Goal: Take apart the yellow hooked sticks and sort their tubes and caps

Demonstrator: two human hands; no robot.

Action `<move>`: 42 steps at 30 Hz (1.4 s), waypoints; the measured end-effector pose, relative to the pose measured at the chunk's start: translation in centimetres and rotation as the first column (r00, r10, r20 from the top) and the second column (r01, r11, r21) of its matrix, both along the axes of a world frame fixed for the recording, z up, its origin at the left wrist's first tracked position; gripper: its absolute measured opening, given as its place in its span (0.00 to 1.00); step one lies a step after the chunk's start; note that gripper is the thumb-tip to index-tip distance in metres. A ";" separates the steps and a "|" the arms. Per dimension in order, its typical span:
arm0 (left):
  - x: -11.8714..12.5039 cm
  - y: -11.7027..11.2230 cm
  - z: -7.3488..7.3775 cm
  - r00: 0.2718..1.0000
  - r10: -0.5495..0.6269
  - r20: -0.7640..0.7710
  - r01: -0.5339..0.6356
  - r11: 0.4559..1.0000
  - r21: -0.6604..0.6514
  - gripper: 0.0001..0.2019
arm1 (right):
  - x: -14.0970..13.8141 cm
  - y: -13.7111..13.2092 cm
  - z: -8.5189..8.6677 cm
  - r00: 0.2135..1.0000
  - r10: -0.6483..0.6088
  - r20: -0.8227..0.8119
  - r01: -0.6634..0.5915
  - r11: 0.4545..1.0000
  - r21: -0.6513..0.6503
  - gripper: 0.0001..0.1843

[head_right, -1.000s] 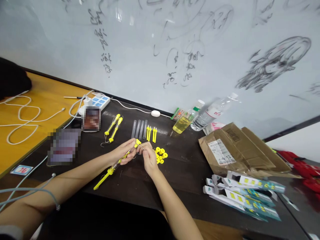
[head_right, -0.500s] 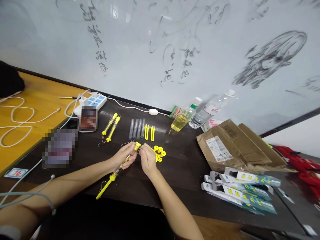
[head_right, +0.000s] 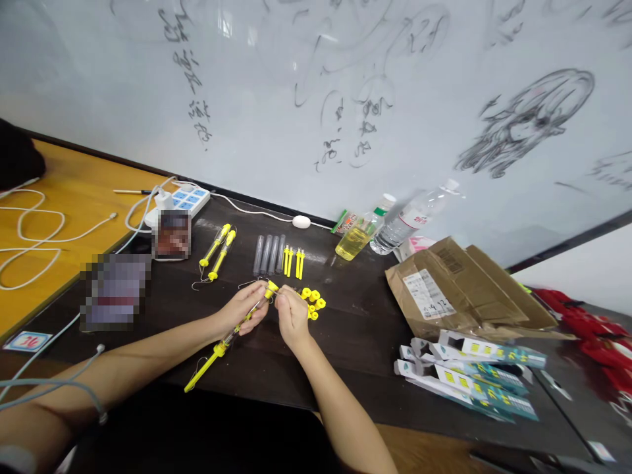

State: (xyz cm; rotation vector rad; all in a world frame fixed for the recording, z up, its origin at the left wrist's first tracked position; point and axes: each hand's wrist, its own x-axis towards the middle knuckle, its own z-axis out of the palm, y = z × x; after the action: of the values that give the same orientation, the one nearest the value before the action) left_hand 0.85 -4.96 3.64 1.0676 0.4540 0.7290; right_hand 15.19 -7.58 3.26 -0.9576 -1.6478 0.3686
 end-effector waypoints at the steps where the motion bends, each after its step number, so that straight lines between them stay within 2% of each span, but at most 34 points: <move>1: 0.0 0.0 0.0 1.000 0.002 -0.005 -0.002 1.000 0.010 0.17 | 0.0 0.0 0.0 0.999 0.000 -0.034 -0.001 1.000 -0.025 0.23; 6: -0.1 0.4 -0.4 0.999 -0.017 -0.046 0.019 0.999 0.041 0.16 | -0.1 0.0 0.0 0.987 -0.015 -0.159 -0.008 0.989 -0.145 0.25; 11: -0.3 0.6 -0.4 0.997 -0.056 -0.051 0.059 0.997 0.054 0.17 | -0.4 -0.1 0.6 0.959 0.001 -0.282 -0.051 0.984 -0.170 0.25; 19: -0.5 0.9 0.3 0.993 -0.087 -0.086 0.088 0.996 0.001 0.19 | -0.5 -0.1 0.6 0.959 -0.026 -0.282 -0.032 0.979 -0.201 0.26; 24: -0.7 1.2 0.6 0.992 -0.111 -0.066 0.107 0.992 -0.068 0.18 | -0.4 -0.3 0.2 0.987 -0.016 -0.158 -0.012 0.985 -0.170 0.25; 26: -0.8 1.2 0.7 0.988 -0.136 -0.077 0.131 0.989 -0.068 0.18 | -0.4 -0.2 0.2 0.977 -0.026 -0.213 -0.014 0.983 -0.184 0.25; 31: -1.0 1.2 0.7 0.979 -0.195 -0.060 0.183 0.969 -0.167 0.17 | -0.9 0.6 1.1 0.861 -0.037 -0.506 -0.122 0.953 -0.278 0.27; 34: -1.1 1.3 0.7 0.967 -0.251 -0.033 0.237 0.942 -0.236 0.17 | -1.0 0.8 2.0 0.798 -0.033 -0.602 -0.217 0.916 -0.338 0.28; 38: -1.2 1.4 0.7 0.972 -0.233 -0.019 0.220 0.939 -0.263 0.16 | -0.7 0.8 2.4 0.787 -0.015 -0.616 -0.281 0.881 -0.380 0.28; 42: -1.1 1.6 0.6 0.985 -0.173 0.004 0.166 0.936 -0.309 0.16 | -0.6 0.7 1.6 0.835 0.056 -0.547 -0.282 0.898 -0.339 0.22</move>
State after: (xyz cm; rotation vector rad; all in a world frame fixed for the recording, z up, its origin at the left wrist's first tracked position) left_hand -0.28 -3.40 4.27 0.8093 0.4720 0.4733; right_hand 14.57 -6.89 4.88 -0.9006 -1.1623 1.0434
